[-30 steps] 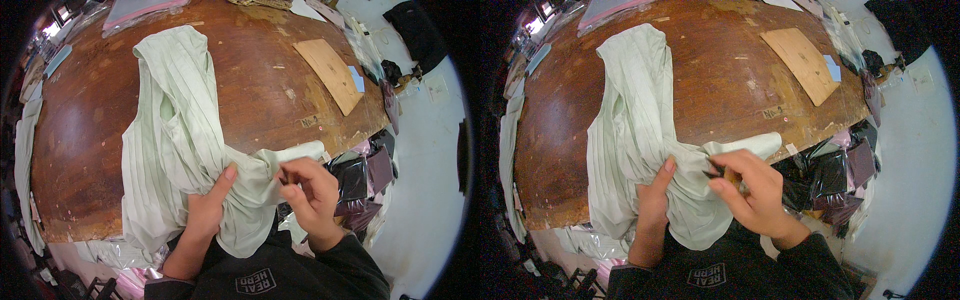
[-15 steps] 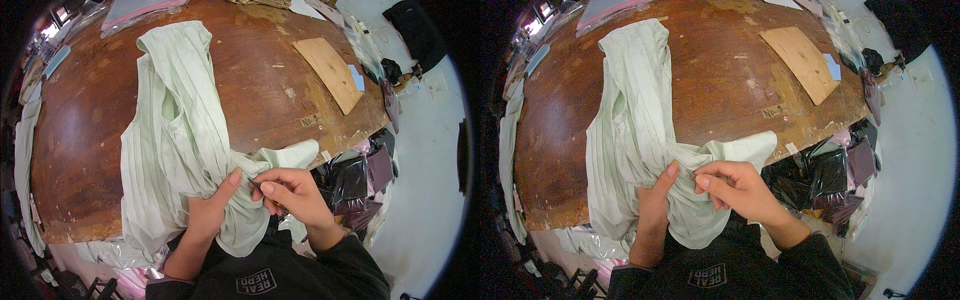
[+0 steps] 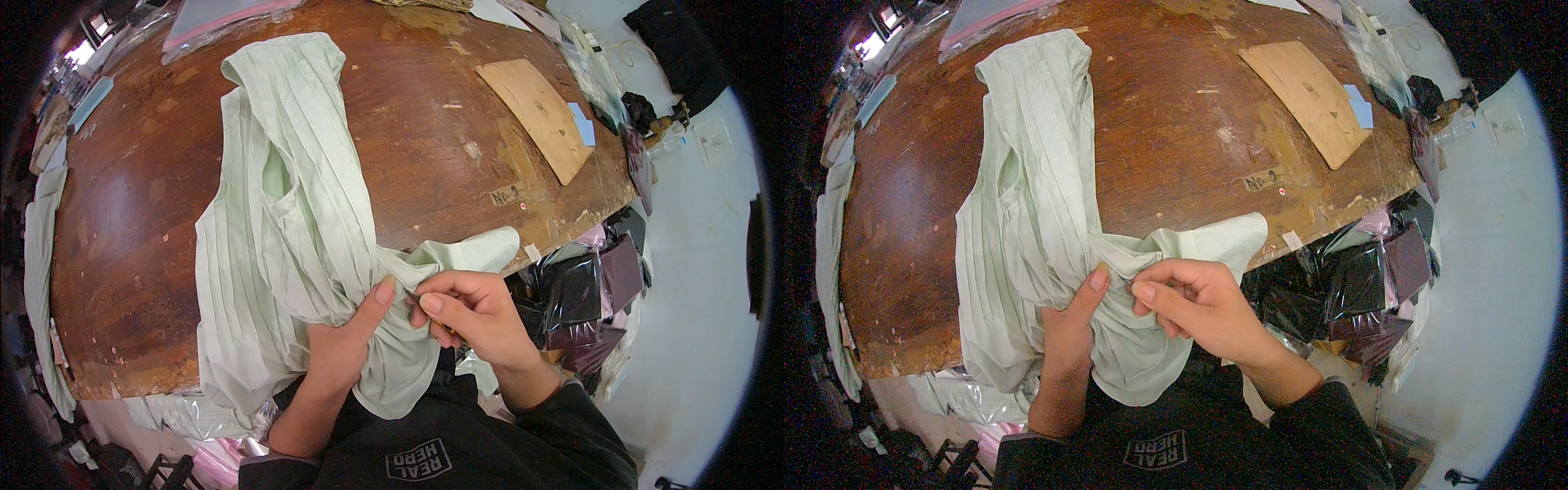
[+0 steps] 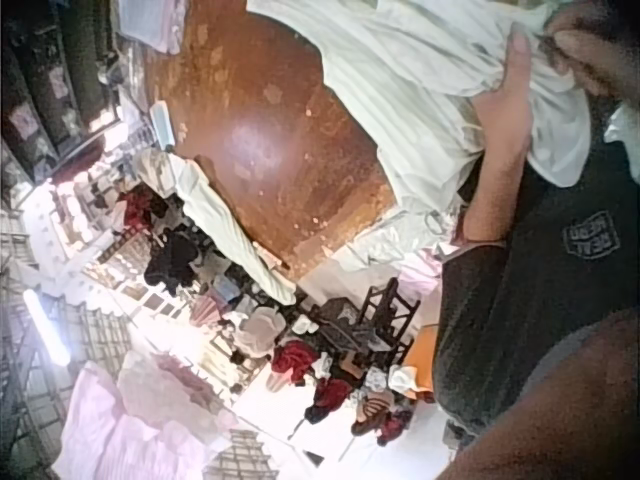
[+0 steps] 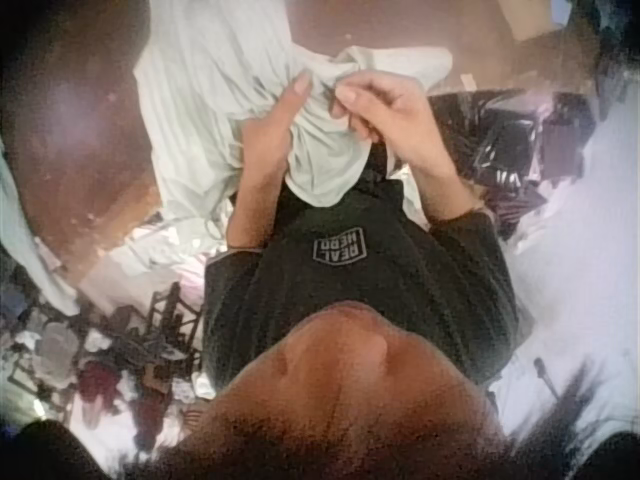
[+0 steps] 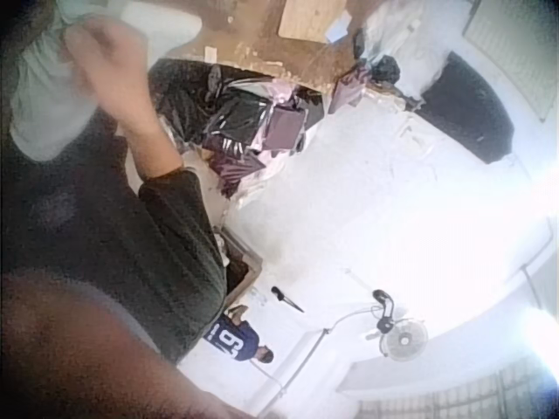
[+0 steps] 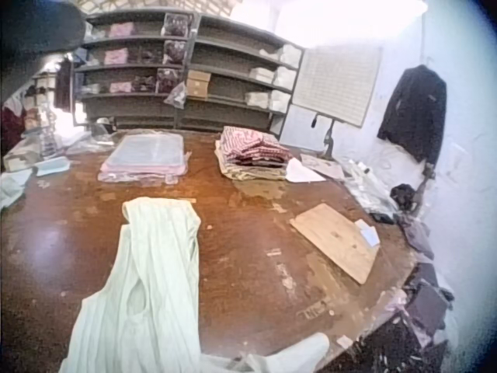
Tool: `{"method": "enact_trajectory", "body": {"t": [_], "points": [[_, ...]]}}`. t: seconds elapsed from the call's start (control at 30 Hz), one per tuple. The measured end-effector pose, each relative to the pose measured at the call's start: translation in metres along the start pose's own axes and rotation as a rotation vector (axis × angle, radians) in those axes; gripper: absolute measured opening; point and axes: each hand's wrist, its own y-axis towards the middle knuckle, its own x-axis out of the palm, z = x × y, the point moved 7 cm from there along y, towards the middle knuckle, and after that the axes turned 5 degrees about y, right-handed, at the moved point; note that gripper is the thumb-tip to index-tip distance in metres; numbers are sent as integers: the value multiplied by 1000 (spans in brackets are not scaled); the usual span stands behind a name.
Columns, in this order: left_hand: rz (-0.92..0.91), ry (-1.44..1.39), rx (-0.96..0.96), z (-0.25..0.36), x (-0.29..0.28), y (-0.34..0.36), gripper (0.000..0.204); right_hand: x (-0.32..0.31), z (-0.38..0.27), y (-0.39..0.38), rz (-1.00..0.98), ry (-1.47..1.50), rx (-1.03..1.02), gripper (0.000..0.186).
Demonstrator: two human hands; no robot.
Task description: The person uses a small pair of scissors to trim threads and edges on a light green pleated fabric laid on a wooden worktable. The hands repeatedly lift and adjust the fabric while snipping along the seams and hems.
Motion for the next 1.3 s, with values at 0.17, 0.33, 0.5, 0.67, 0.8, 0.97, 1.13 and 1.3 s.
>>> {"method": "enact_trajectory", "body": {"t": [0.17, 0.33, 0.5, 0.67, 0.8, 0.97, 1.13, 1.3], "points": [[5, -3, -17, -1, 1, -1, 35, 1, 1, 1, 14, 35, -11, 18], [-4, 6, -6, 0, 1, -2, 36, 1, 2, 2, 6, -2, -22, 17], [15, -4, -17, -2, -1, -1, 37, 1, -8, -6, 25, -149, -195, 18], [59, -55, -67, -6, -5, 0, 38, 18, -48, -28, 7, -693, -824, 25], [13, -111, -190, -19, -10, 0, 36, 28, -34, -22, -34, -840, -1003, 28], [-1, -246, -271, -33, -16, -1, 35, 34, -22, -21, -53, -975, -1117, 29], [31, -166, -269, -27, -11, 1, 38, 42, -19, -21, -87, -1068, -1095, 30], [59, -102, -244, -18, -6, 3, 42, 42, -19, -26, -90, -946, -1086, 31]]}}
